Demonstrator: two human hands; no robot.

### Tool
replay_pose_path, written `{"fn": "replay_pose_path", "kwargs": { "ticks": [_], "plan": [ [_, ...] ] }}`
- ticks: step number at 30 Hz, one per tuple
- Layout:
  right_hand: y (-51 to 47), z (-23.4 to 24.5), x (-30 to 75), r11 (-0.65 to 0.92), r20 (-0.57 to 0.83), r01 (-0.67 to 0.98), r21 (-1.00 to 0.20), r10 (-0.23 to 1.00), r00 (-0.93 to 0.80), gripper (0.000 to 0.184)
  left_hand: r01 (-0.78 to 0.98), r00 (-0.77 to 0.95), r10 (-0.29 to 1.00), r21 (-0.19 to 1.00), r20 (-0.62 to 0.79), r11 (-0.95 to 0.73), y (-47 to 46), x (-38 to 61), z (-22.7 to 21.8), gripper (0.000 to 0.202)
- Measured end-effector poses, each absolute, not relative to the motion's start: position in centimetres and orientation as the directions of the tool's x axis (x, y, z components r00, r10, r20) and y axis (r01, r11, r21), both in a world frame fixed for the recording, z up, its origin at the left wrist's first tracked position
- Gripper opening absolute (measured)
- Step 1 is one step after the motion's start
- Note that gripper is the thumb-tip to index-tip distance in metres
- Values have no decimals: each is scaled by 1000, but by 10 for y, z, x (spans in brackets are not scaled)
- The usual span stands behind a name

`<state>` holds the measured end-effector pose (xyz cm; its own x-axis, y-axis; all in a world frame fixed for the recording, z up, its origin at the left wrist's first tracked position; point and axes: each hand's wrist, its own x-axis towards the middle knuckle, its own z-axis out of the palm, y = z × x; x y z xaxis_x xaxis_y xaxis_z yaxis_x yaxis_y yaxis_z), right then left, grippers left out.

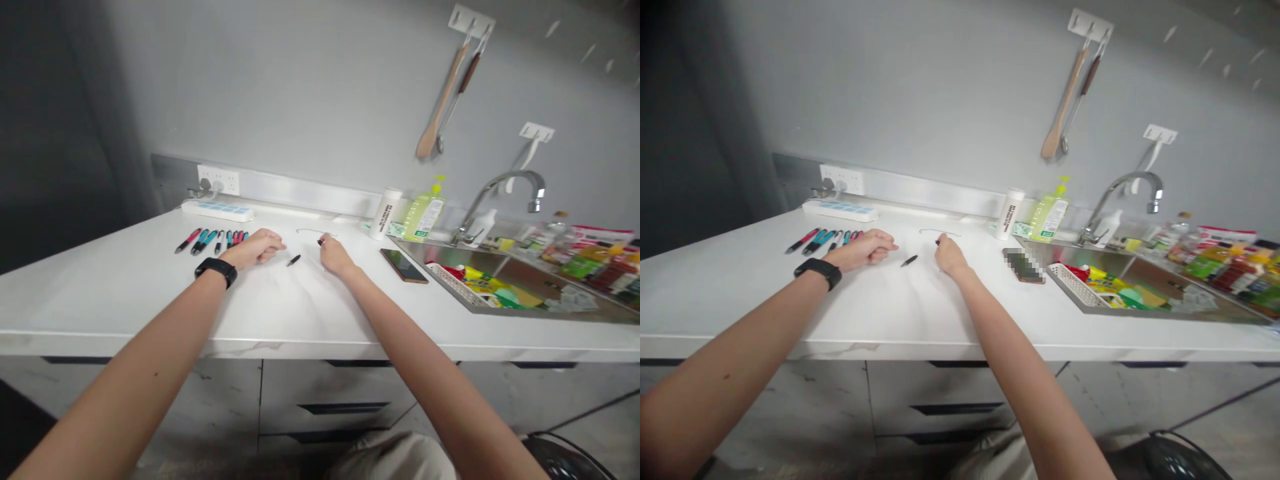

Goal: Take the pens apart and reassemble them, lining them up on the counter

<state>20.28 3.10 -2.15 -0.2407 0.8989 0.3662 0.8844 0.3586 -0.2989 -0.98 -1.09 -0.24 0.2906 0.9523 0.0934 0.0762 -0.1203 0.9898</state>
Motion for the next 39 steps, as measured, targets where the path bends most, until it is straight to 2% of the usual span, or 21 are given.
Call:
{"fn": "replay_pose_path", "kwargs": {
  "ticks": [5, 9, 13, 17, 21, 24, 26, 29, 32, 36, 39],
  "plan": [
    [30, -24, 189, 333, 321, 896, -294, 917, -236, 36, 71, 416, 909, 997, -34, 5, -13, -5, -9, 48],
    [36, -27, 187, 259, 267, 899, -352, 949, -168, 30, 73, 417, 908, 997, -44, 14, -12, -5, -9, 50],
    [41, -29, 189, 265, 268, 901, -345, 947, -176, 28, 85, 425, 904, 996, -44, 9, -9, -5, -10, 50],
    [44, -32, 192, 274, 283, 898, -346, 942, -178, 27, 54, 374, 925, 994, 68, -95, -3, -2, -11, 48],
    [44, -29, 196, 285, 327, 857, -429, 934, -147, 22, 136, 187, 962, 964, 201, -228, 4, 1, -13, 35],
    [38, -21, 199, 326, 364, 723, -609, 925, -111, 18, 342, 95, 898, 833, 429, -435, 5, 4, -13, 17],
    [30, -14, 199, 343, 306, 513, -787, 939, -158, 19, 451, 168, 819, 696, 549, -559, 0, 7, -9, 18],
    [16, -5, 197, 230, 166, 166, -959, 929, -330, 20, 470, 291, 766, 612, 573, -636, -11, 13, -1, 21],
    [9, -2, 197, 72, 65, -1, -997, 894, -444, 25, 464, 334, 757, 601, 561, -650, -19, 19, 4, 19],
    [8, -2, 198, -50, -11, -59, -997, 842, -539, 28, 453, 324, 748, 599, 580, -661, -16, 21, 2, 19],
    [9, 0, 198, -117, -32, -104, -988, 802, -597, 22, 383, 322, 748, 643, 580, -663, -11, 19, 1, 22]
  ]
}}
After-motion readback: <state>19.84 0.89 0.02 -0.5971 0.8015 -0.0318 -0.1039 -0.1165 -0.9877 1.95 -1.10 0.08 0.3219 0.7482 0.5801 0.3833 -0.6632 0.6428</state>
